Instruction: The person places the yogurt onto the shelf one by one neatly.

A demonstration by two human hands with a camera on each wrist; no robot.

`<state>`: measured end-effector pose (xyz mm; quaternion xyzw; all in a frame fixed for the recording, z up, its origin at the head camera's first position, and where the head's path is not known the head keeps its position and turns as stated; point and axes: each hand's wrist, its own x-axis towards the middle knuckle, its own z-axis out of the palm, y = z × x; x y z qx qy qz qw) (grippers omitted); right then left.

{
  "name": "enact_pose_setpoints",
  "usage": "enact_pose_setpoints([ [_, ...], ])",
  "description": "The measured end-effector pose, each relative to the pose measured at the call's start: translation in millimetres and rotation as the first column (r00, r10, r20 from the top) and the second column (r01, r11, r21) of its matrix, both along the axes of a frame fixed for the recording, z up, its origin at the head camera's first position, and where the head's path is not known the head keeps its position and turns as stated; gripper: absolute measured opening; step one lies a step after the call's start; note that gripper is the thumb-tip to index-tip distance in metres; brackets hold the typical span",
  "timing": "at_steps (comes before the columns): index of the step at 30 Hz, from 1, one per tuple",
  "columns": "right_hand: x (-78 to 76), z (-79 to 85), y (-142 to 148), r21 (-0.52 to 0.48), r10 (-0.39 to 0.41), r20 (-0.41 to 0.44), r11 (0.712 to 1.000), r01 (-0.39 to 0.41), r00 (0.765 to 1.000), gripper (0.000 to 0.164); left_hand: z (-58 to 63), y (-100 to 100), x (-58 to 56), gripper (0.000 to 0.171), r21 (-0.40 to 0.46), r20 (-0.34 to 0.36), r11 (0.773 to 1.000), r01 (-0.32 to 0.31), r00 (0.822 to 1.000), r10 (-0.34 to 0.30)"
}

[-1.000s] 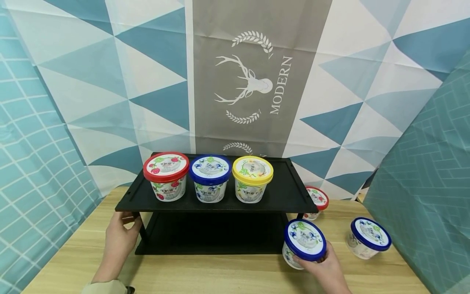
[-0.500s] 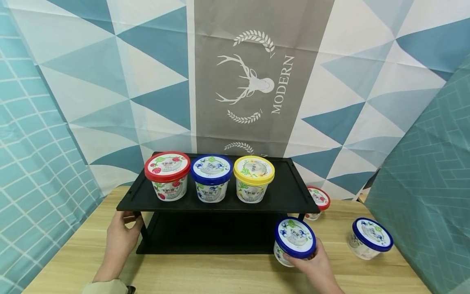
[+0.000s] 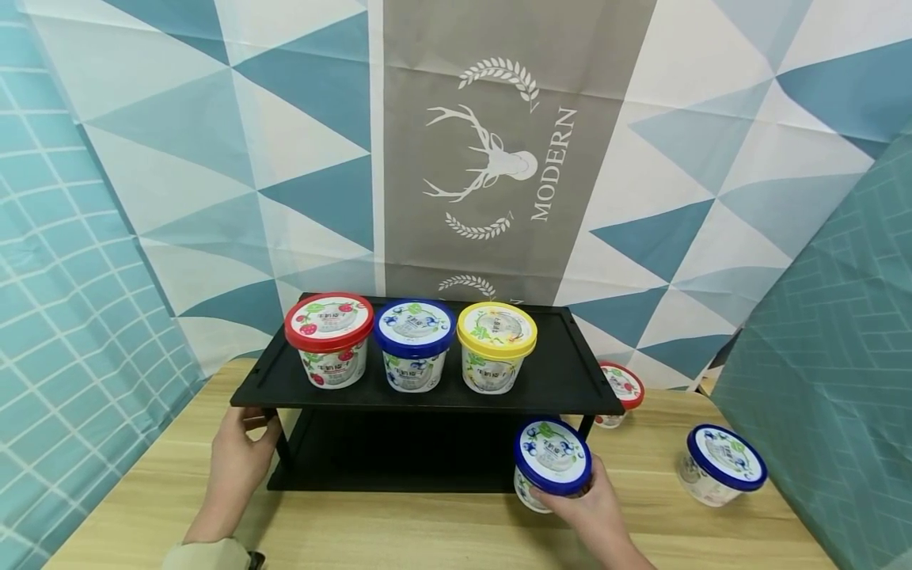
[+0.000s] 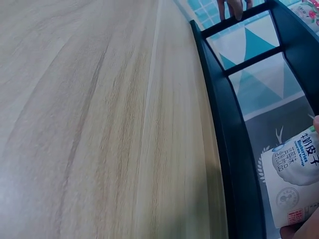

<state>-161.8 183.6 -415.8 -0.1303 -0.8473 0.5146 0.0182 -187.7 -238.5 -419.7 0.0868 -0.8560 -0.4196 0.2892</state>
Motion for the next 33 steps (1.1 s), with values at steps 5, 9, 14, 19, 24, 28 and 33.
enact_pose_setpoints([
  [5,-1.9,-0.9,-5.6,0.016,0.018,-0.034,1.000,-0.018,0.999,0.104,-0.3,-1.6,-0.2,0.031,0.000,-0.010,1.000,0.005,1.000,-0.005],
  [9,-3.1,-1.2,-11.1,0.023,0.026,-0.082,0.999,-0.024,0.996,0.101,0.4,-1.9,0.2,0.032,-0.001,-0.011,1.000,0.003,1.000,-0.003],
  [14,-4.7,-1.0,-17.1,0.026,0.044,-0.112,0.999,-0.041,0.993,0.100,1.3,-0.6,0.0,0.031,0.007,-0.018,1.000,0.012,1.000,-0.012],
  [19,-6.8,0.1,-23.9,0.050,0.055,-0.109,0.997,-0.050,0.993,0.103,0.7,-0.9,-0.7,0.030,0.006,-0.036,1.000,0.009,0.999,-0.009],
  [24,-9.5,-0.3,-33.1,0.039,0.068,-0.126,0.997,-0.063,0.990,0.103,-0.2,-1.7,-1.1,0.030,-0.003,-0.041,1.000,0.005,0.999,-0.005],
  [28,-10.9,-1.0,-39.9,0.017,0.091,-0.137,0.996,-0.089,0.986,0.101,-0.8,-1.4,-1.2,0.030,-0.006,-0.048,1.000,0.004,0.999,-0.004],
  [33,-12.4,-0.5,-48.8,0.008,0.115,-0.150,0.993,-0.115,0.982,0.099,-0.6,-0.9,0.3,0.029,-0.006,-0.059,1.000,0.011,0.998,-0.012],
])
